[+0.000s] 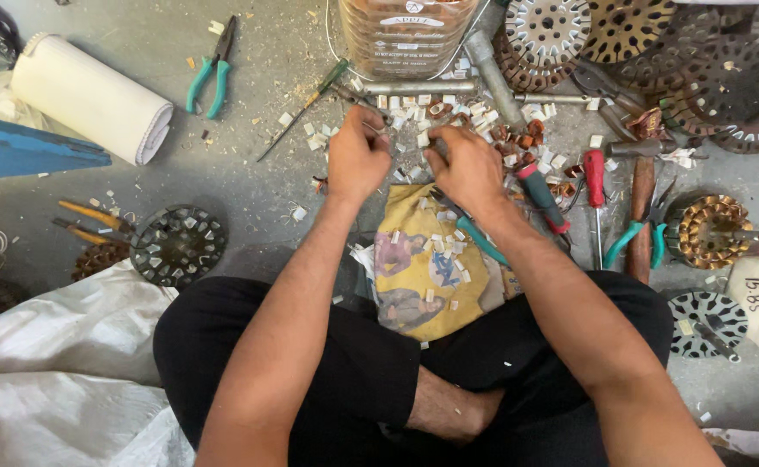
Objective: The person repairs a fan motor by using pliers and a screwdriver to remove copper windings and scrap from a metal stator core before sorting the copper into a container.
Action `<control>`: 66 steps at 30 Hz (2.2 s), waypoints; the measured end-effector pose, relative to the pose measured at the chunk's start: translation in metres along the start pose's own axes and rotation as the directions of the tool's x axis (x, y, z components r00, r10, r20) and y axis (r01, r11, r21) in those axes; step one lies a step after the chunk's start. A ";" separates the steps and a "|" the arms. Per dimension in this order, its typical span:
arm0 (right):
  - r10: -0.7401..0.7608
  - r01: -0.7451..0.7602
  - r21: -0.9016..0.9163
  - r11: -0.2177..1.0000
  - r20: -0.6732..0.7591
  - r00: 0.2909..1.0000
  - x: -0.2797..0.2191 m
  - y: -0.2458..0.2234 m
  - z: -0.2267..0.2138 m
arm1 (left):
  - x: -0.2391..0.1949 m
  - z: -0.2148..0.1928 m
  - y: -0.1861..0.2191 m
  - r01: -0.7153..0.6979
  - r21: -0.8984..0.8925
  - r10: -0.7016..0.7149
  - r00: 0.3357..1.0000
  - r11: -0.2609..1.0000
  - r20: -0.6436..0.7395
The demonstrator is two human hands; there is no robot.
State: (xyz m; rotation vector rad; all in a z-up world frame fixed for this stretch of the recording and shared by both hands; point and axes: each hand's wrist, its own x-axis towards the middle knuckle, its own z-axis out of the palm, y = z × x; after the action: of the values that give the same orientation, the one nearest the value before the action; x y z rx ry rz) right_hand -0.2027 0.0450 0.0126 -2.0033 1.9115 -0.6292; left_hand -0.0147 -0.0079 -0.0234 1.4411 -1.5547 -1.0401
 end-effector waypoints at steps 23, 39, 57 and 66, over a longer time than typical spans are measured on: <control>-0.094 0.091 -0.085 0.992 -0.040 0.995 -0.001 0.007 -0.001 | -0.026 0.002 0.042 -0.231 0.305 0.175 0.964 0.924 0.200; 0.015 -0.011 -0.068 0.998 0.053 0.998 0.041 0.030 -0.012 | -0.019 0.008 0.042 -0.076 0.063 0.064 0.983 0.995 0.174; 0.064 -0.055 -0.099 0.994 0.083 0.994 0.048 0.031 -0.009 | -0.018 0.005 0.038 -0.134 0.291 0.059 0.966 0.947 0.251; 0.326 -0.451 0.881 0.141 0.389 0.862 0.063 0.072 -0.048 | -0.016 0.005 0.035 -0.120 0.289 0.029 0.954 0.950 0.300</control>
State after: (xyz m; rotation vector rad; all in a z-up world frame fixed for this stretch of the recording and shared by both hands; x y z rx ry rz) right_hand -0.2883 -0.0190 0.0247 -0.6304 1.2425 -1.1272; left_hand -0.0314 0.0093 0.0070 1.4626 -2.0429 -1.0366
